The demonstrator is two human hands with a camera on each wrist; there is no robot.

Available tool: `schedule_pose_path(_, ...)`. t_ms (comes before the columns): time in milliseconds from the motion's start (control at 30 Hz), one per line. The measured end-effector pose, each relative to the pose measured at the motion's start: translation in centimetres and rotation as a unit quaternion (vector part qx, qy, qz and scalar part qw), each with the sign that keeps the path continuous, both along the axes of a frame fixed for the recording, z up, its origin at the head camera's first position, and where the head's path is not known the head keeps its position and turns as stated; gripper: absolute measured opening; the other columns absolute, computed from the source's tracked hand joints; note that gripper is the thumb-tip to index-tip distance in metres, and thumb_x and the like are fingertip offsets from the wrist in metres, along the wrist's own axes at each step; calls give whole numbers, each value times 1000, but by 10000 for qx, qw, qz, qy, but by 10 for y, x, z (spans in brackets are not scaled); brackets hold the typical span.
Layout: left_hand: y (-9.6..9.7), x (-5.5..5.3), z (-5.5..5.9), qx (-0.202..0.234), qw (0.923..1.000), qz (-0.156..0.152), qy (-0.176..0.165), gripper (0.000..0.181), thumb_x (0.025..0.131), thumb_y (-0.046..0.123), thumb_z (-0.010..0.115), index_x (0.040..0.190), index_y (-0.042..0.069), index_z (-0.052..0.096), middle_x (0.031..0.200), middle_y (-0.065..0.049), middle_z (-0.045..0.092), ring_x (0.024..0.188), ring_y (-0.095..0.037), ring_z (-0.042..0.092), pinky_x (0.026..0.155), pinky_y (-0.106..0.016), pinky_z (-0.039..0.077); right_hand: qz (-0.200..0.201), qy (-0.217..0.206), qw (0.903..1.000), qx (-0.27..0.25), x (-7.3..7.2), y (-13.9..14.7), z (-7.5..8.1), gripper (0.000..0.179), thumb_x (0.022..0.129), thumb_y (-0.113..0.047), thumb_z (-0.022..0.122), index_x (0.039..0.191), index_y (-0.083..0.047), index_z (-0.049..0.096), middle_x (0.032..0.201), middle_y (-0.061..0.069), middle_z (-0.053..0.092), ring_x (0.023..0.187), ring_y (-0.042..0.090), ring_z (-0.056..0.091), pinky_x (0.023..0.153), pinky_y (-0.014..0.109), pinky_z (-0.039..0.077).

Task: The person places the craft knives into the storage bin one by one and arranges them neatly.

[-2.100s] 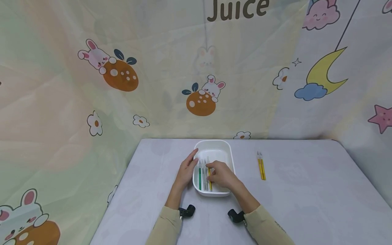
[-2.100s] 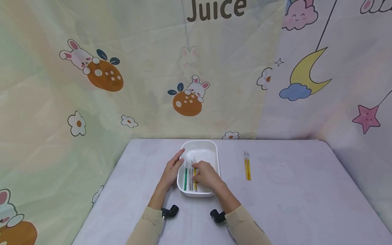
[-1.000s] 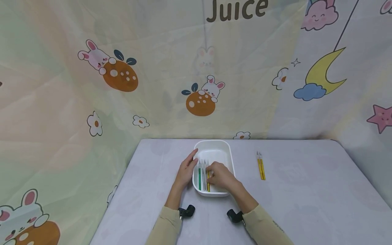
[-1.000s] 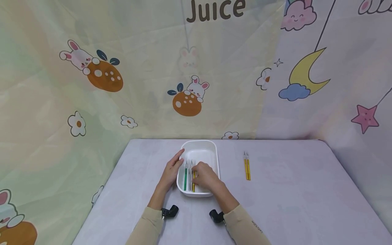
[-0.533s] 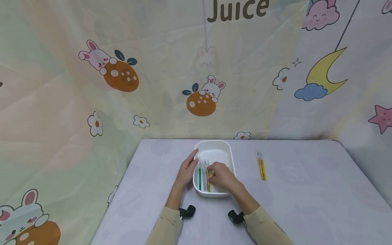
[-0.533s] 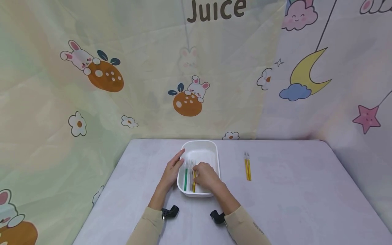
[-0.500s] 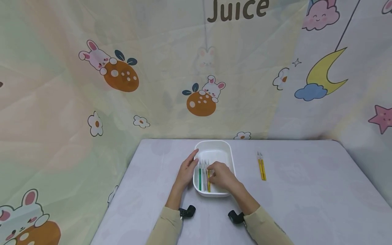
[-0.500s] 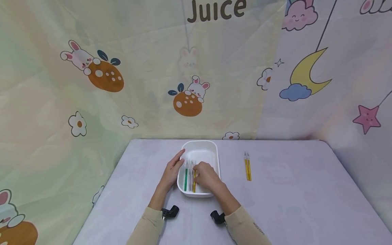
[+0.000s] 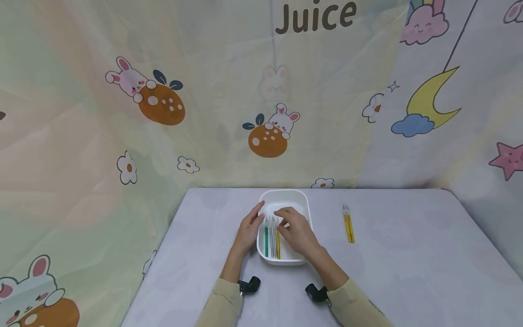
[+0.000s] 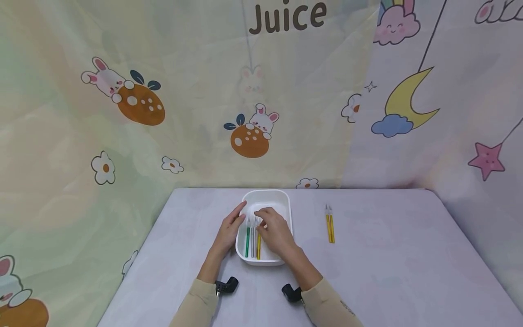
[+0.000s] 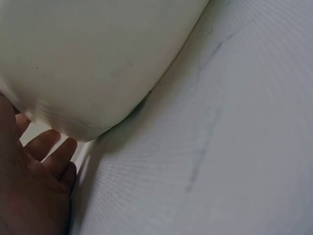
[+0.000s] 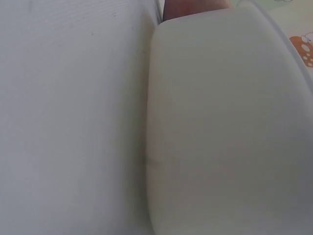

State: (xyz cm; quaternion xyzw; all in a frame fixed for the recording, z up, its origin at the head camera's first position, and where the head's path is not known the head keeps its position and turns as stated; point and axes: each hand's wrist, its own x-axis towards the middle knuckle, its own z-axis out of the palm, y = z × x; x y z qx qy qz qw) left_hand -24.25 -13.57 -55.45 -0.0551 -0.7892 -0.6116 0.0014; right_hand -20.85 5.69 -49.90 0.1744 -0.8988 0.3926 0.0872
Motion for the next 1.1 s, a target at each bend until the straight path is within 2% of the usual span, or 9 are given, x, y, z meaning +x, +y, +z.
schedule_pose_path(133,1,1,0,55,10000,43,-67,47,110,33,49,157,32,48,165,11,40,158,-17,30,130,-50,25,-124,275,9993,-212,-1,5,2,46,87,0,81,131,-8,71,132,8,66,95,17,73,78,27,64)
schedule_pose_path(333,2,2,0,113,9997,94,-174,48,109,34,50,157,31,48,165,11,40,158,-16,30,130,-49,25,-239,496,9974,-459,-5,16,3,47,86,2,81,131,-5,70,135,10,64,102,22,72,84,35,65)
schedule_pose_path(533,2,1,-1,183,9997,76,-126,46,109,33,50,156,33,49,165,12,40,158,-16,29,130,-50,24,-284,533,9968,-524,-9,27,6,47,88,-2,81,133,-5,68,137,10,63,105,24,72,87,36,64)
schedule_pose_path(767,2,0,-2,189,9998,51,-43,47,110,31,50,157,28,48,165,13,40,158,-16,30,130,-50,23,-432,430,9968,-516,-13,37,8,49,89,-3,80,136,-6,66,140,11,61,109,25,71,89,36,64)
schedule_pose_path(1100,1,0,-3,157,9999,28,-59,49,109,33,50,158,26,46,166,13,39,158,-16,29,130,-49,23,-645,390,9946,-712,-18,50,8,50,88,-1,81,136,-4,66,141,14,59,110,29,71,89,38,64)
